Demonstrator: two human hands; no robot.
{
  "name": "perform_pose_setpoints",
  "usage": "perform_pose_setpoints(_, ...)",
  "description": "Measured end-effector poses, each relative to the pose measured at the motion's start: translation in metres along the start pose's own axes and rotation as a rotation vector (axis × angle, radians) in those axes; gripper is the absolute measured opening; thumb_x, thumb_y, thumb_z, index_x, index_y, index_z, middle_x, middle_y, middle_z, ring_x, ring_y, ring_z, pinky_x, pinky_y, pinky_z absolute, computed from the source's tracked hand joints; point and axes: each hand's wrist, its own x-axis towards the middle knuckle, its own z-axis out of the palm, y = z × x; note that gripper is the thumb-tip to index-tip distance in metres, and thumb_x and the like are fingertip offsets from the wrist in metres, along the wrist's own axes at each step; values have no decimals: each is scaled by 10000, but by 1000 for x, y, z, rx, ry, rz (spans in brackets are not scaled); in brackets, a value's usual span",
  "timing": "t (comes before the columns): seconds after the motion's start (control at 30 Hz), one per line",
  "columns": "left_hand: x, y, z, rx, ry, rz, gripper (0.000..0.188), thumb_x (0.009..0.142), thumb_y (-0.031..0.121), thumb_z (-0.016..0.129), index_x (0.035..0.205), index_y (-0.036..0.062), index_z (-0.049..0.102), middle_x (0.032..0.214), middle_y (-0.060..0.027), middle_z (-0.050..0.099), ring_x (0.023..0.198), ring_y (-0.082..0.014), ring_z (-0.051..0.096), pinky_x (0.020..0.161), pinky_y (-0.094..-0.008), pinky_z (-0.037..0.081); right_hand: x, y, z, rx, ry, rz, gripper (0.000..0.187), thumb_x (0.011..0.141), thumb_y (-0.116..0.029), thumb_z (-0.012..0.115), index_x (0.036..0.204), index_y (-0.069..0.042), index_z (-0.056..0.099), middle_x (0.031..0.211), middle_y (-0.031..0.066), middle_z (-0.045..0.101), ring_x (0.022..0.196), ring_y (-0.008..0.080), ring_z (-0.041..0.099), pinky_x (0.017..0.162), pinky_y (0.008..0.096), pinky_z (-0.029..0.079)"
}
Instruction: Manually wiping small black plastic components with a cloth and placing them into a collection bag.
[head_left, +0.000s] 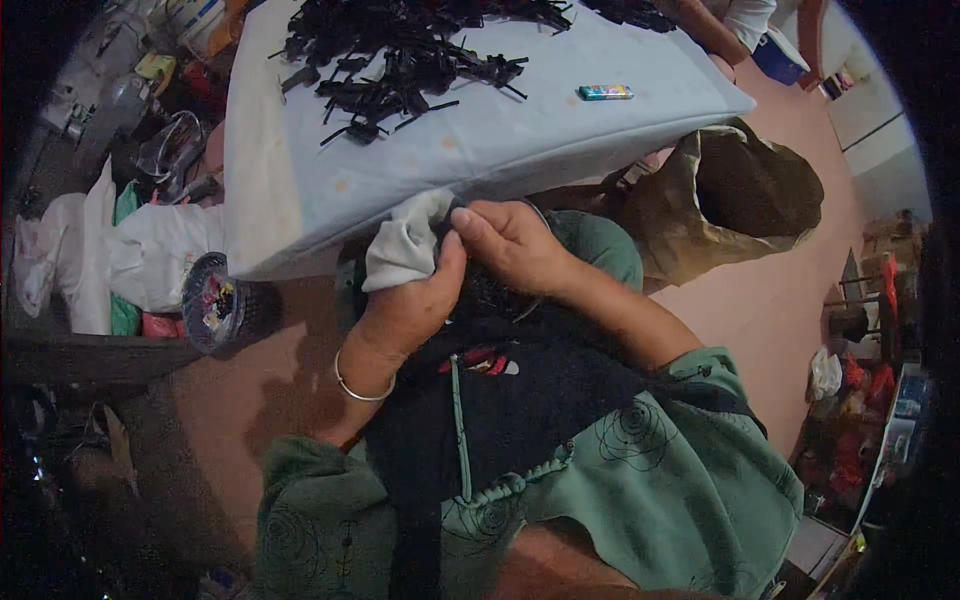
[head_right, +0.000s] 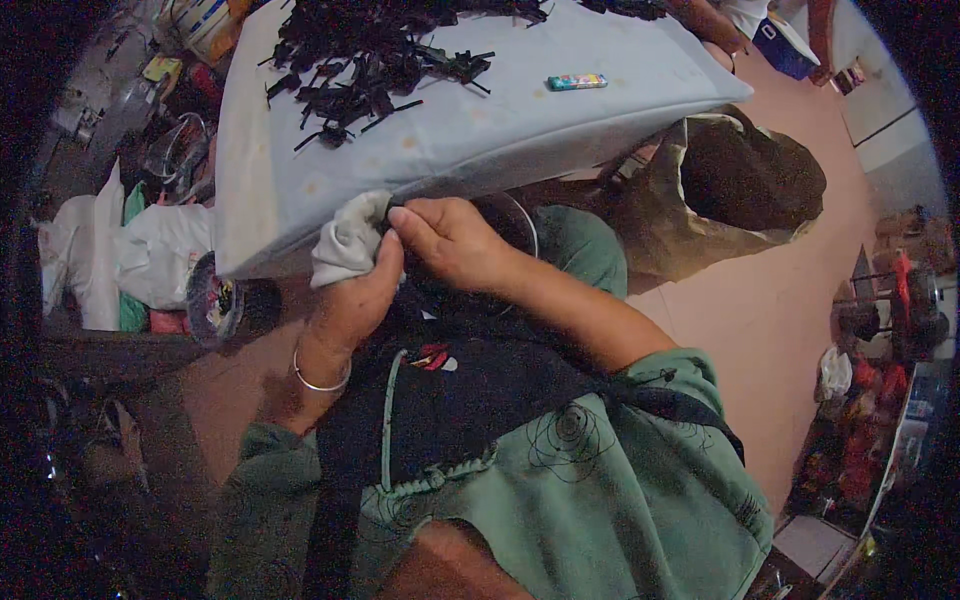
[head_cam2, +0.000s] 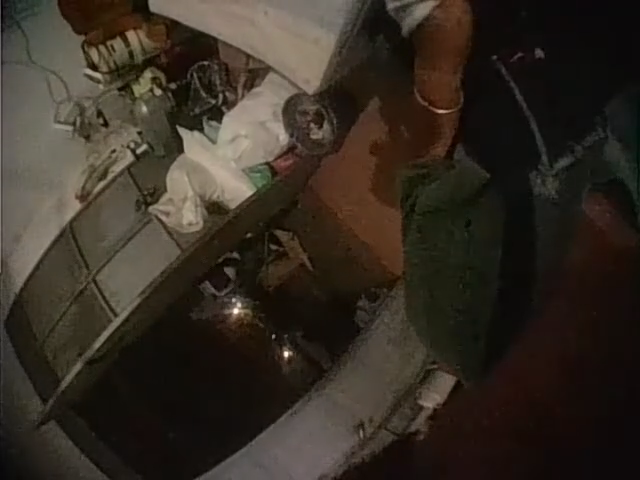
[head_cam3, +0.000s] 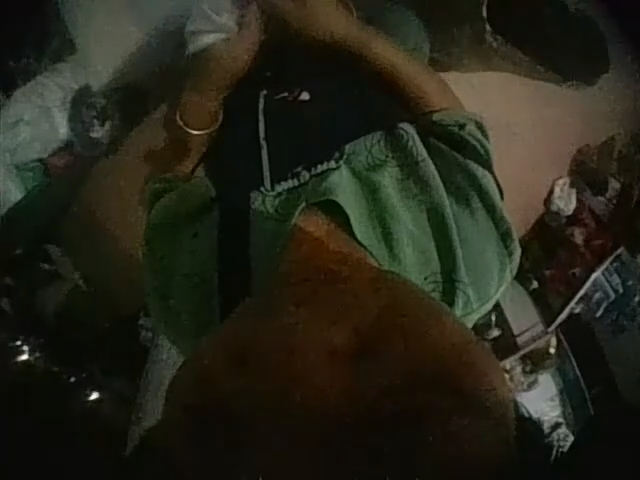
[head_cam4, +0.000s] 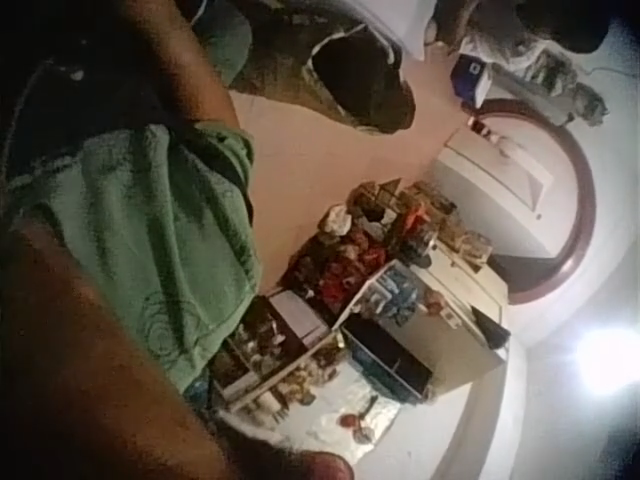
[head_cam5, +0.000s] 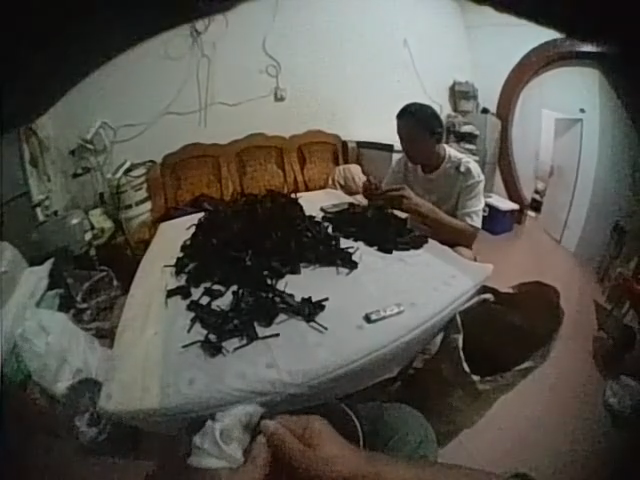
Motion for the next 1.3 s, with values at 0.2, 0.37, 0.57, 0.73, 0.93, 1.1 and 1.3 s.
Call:
perform_pose_setpoints(0.2, 8, 0, -11, -366, -36, -199, 151, 850, 98, 510, 967, 11, 472, 789, -47, 531, 698, -124, 505, 614, -258, 431, 4, 9, -18, -359, -24, -127, 203, 866, -185, 518, 901, 13, 546, 727, 51, 573, 691, 95, 484, 650, 273, 425)
perform_pose_setpoints(0.37, 7, -3, -9, -502, -81, -347, 183, 871, 100, 444, 1039, 28, 429, 737, -5, 482, 553, -54, 426, 480, -205, 367, -4, 0, -27, -515, 19, -339, 174, 826, -147, 565, 909, 6, 576, 763, 131, 589, 706, 95, 534, 645, 288, 446)
perform_pose_setpoints(0.57, 10, 8, -13, -539, -270, -342, 251, 837, 79, 430, 1082, 25, 432, 788, -24, 479, 606, -71, 451, 526, -216, 388, 1, -13, -21, -258, 18, -159, 175, 816, -143, 579, 732, 6, 544, 607, 117, 496, 549, 119, 459, 510, 304, 389)
perform_pose_setpoints(0.73, 11, 0, -12, -390, -256, -319, 239, 797, 42, 435, 1032, 7, 464, 840, -72, 494, 707, -137, 485, 626, -259, 415, 5, -6, -20, -347, 6, -217, 257, 873, -190, 510, 709, 4, 471, 578, 60, 415, 555, 99, 337, 491, 288, 344)
perform_pose_setpoints(0.93, 6, -3, -3, -307, -193, -220, 259, 761, 15, 449, 1020, 3, 468, 882, -127, 512, 811, -214, 513, 739, -304, 419, 7, -7, -13, -365, -60, -173, 299, 902, -213, 445, 709, 15, 462, 554, 98, 373, 553, 115, 338, 503, 314, 356)
perform_pose_setpoints(1.1, 14, -4, -7, -77, -135, -40, 260, 760, 27, 468, 1018, -7, 463, 915, -155, 524, 824, -248, 526, 769, -313, 420, 14, -8, -9, -393, -5, -155, 277, 895, -215, 458, 739, 11, 497, 550, 117, 388, 543, 117, 344, 501, 313, 363)
perform_pose_setpoints(1.3, 15, -25, -13, 133, -236, 29, 347, 779, 100, 554, 1104, 10, 471, 953, -166, 542, 828, -247, 548, 730, -320, 439, 58, -3, -48, -822, 246, -149, 242, 846, -247, 517, 815, -9, 546, 578, 153, 505, 534, 241, 501, 518, 358, 407)
